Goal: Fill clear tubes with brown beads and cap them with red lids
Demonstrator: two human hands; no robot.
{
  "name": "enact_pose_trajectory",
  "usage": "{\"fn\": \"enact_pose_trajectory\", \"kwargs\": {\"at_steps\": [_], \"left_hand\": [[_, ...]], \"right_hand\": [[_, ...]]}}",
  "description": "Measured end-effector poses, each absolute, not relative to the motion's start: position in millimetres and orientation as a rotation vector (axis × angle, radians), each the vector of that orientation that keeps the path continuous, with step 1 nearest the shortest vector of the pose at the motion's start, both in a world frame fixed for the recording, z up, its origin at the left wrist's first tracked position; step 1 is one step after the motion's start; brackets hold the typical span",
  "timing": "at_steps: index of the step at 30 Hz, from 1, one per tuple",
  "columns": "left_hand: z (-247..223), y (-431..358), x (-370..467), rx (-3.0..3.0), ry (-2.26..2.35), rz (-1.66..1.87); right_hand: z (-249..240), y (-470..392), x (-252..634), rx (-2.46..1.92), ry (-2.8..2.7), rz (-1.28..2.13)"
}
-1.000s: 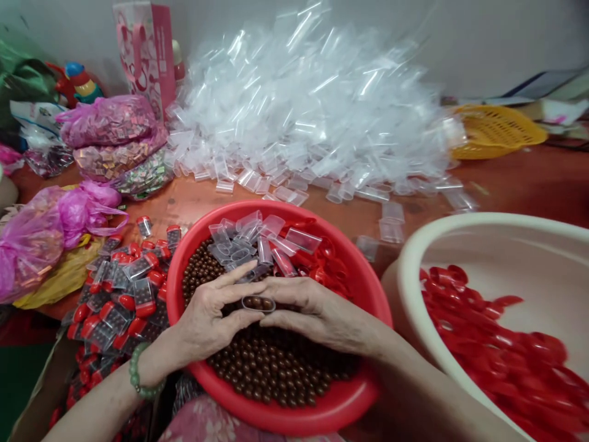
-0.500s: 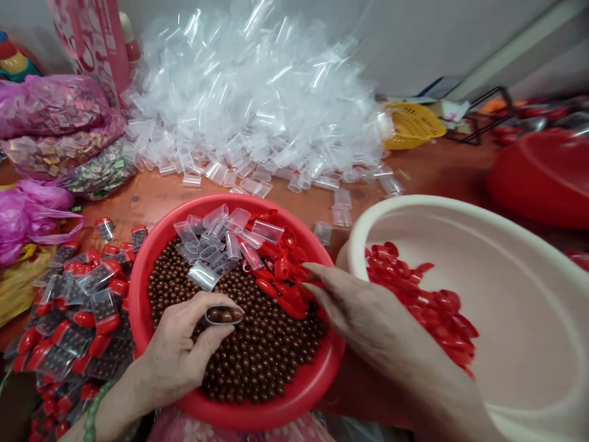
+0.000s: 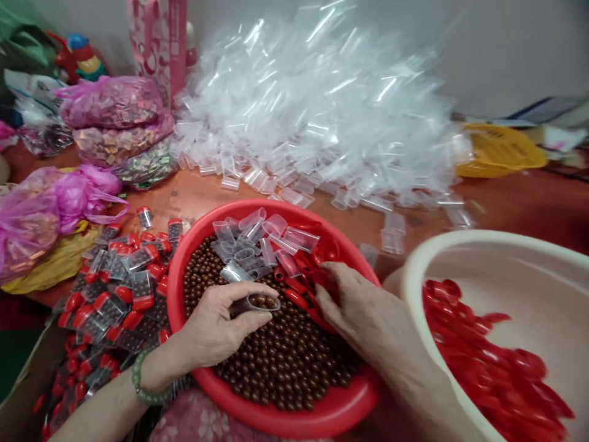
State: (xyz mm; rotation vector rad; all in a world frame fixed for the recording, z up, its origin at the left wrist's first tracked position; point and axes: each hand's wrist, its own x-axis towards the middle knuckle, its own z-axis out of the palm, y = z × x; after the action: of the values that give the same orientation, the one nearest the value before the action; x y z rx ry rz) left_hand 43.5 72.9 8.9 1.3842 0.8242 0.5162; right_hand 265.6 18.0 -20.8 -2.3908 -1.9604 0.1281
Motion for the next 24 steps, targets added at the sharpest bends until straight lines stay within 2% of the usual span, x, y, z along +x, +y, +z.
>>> {"fn": "enact_pose_trajectory", "kwargs": {"at_steps": [12,21,24], "left_hand": [[16.2,65.7,40.5,1.188,0.732,0.511],[13.7,70.2,33.8,1.296,0.802,0.487],[9.5,68.6,35.6,1.219,0.833,0.439]], "right_hand": [[-20.1,31.0,250.7,-2.508,-2.070,-0.116],[-8.9,14.1,259.5,-2.565,-1.924,-0.070],[4.4,-4.1,261.5,-2.392,-1.754,0.034]]}}
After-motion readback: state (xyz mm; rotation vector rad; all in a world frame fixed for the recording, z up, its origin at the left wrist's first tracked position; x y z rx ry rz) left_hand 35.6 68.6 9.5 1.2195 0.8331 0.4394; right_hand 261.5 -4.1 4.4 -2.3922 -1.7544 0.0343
